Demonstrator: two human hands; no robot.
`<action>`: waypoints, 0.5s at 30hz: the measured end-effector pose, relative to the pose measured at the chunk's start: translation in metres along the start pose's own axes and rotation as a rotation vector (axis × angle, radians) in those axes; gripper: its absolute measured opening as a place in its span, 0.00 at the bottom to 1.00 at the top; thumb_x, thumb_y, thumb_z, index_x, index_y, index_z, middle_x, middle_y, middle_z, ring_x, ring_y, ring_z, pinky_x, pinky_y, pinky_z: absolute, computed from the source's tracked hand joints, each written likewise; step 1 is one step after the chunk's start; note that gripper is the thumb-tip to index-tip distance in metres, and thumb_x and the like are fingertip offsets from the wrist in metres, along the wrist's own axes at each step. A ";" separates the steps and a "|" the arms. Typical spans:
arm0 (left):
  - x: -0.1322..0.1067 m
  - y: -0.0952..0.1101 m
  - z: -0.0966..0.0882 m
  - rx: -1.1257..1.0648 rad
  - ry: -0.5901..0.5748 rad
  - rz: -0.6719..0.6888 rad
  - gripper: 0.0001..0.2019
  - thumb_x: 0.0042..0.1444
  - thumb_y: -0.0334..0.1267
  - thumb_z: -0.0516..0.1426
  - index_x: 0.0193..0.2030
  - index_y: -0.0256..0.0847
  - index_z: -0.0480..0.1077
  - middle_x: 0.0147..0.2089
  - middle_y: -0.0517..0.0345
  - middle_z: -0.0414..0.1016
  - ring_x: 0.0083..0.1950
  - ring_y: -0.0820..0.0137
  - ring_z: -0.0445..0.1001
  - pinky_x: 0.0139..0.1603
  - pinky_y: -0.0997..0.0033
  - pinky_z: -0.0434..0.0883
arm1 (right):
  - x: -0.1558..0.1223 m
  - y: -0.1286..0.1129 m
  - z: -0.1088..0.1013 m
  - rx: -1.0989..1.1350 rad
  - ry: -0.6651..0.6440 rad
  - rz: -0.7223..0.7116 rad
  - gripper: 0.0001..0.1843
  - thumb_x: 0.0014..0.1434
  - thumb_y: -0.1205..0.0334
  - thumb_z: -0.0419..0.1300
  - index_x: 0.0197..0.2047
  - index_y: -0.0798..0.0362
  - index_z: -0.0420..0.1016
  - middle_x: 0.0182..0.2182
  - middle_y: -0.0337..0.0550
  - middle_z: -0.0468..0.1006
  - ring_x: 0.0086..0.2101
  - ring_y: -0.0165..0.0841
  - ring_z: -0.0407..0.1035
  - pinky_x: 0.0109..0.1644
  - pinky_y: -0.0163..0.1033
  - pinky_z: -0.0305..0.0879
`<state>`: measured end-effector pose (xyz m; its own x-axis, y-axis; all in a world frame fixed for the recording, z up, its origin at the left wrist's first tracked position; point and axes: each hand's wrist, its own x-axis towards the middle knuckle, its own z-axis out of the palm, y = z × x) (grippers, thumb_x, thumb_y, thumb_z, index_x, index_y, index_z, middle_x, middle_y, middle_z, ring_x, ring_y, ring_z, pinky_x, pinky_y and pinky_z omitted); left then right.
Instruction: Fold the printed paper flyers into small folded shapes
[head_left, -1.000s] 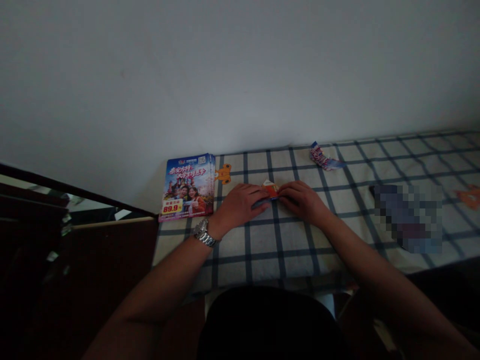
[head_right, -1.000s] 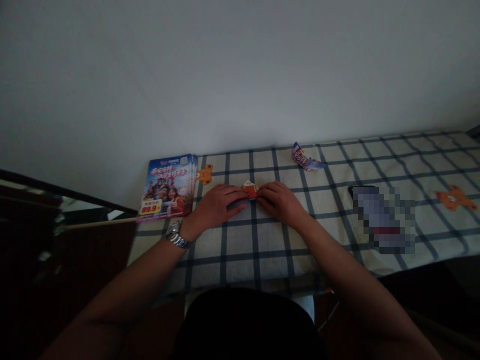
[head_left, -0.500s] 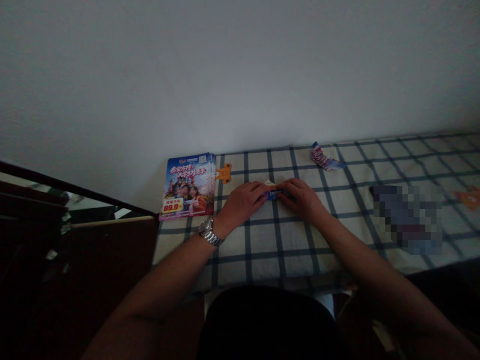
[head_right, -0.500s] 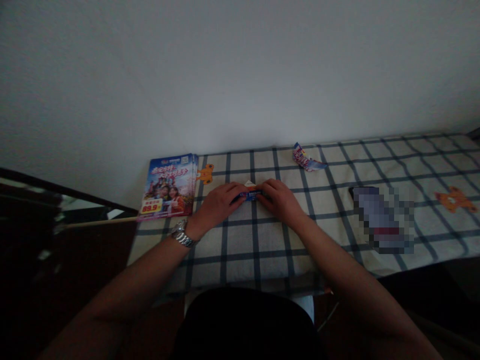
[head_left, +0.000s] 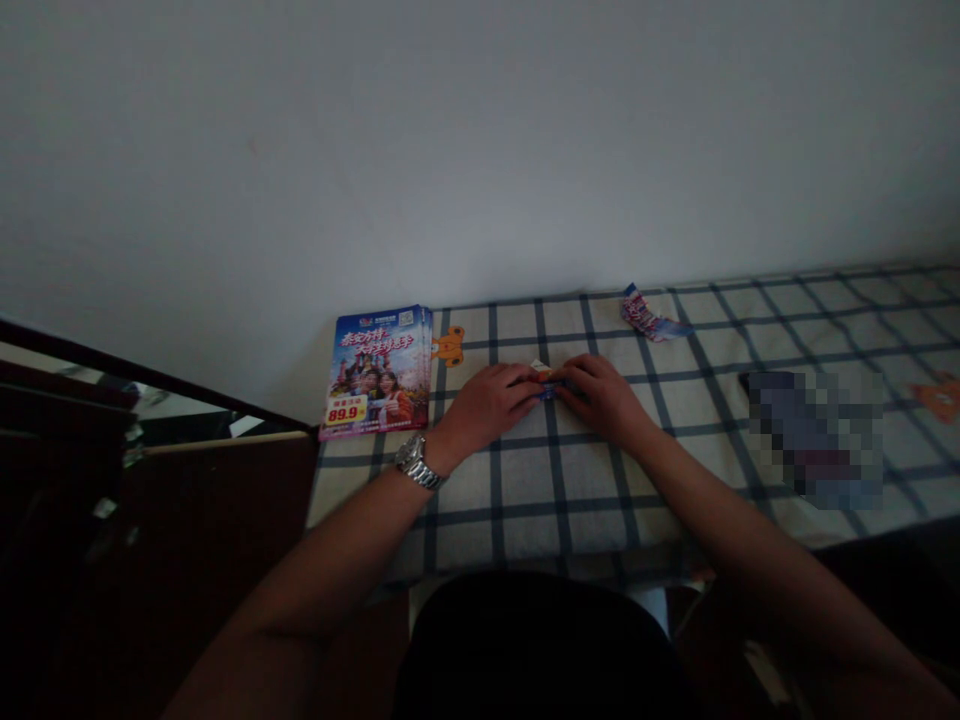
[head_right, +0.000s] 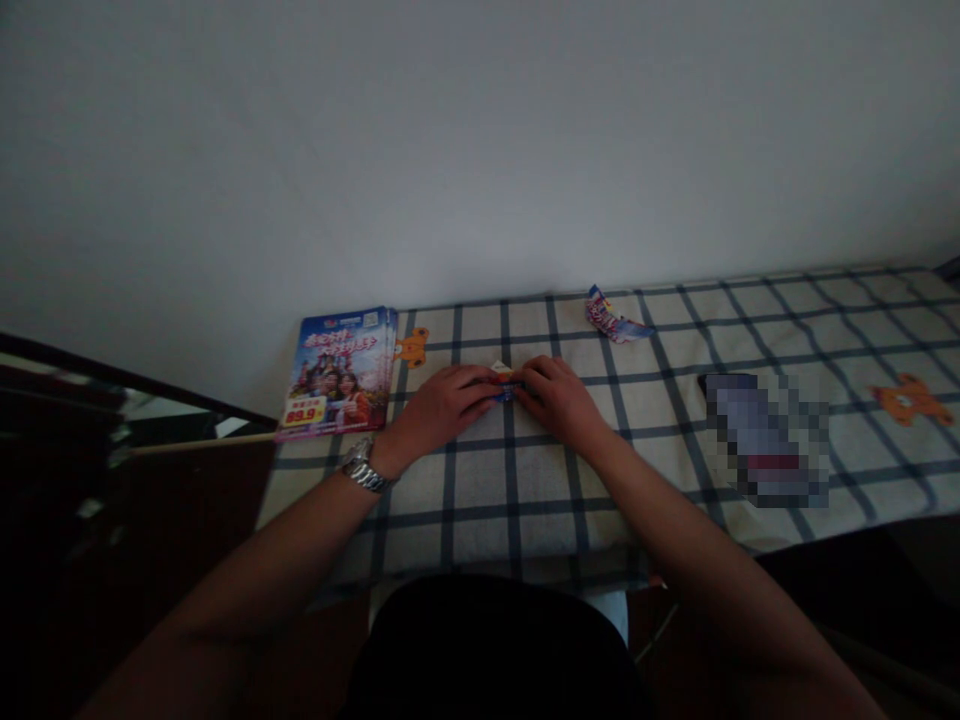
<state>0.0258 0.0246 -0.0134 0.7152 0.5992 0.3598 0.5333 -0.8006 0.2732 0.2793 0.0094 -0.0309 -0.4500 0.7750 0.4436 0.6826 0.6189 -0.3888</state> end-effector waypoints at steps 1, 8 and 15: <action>0.000 0.000 0.000 -0.012 0.000 0.006 0.12 0.73 0.40 0.56 0.59 0.45 0.76 0.61 0.53 0.76 0.61 0.61 0.75 0.63 0.53 0.73 | 0.000 0.000 0.000 -0.006 -0.002 -0.003 0.12 0.72 0.59 0.59 0.56 0.48 0.78 0.46 0.51 0.77 0.46 0.46 0.71 0.52 0.55 0.72; -0.001 0.002 -0.002 -0.034 -0.044 -0.007 0.15 0.75 0.43 0.54 0.62 0.45 0.74 0.66 0.54 0.75 0.65 0.62 0.73 0.66 0.52 0.70 | 0.000 -0.001 -0.001 -0.041 0.010 0.004 0.12 0.72 0.59 0.59 0.55 0.47 0.79 0.47 0.51 0.77 0.46 0.46 0.69 0.52 0.55 0.71; -0.003 0.008 -0.005 0.040 -0.052 -0.039 0.17 0.74 0.44 0.54 0.65 0.47 0.72 0.66 0.53 0.75 0.63 0.59 0.73 0.64 0.50 0.69 | -0.002 -0.002 -0.007 -0.080 0.082 0.026 0.13 0.71 0.59 0.60 0.56 0.47 0.79 0.54 0.53 0.75 0.53 0.49 0.68 0.57 0.58 0.71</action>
<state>0.0254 0.0165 -0.0083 0.7158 0.6295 0.3024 0.5778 -0.7770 0.2499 0.2832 0.0058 -0.0260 -0.3851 0.7754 0.5004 0.7384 0.5841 -0.3370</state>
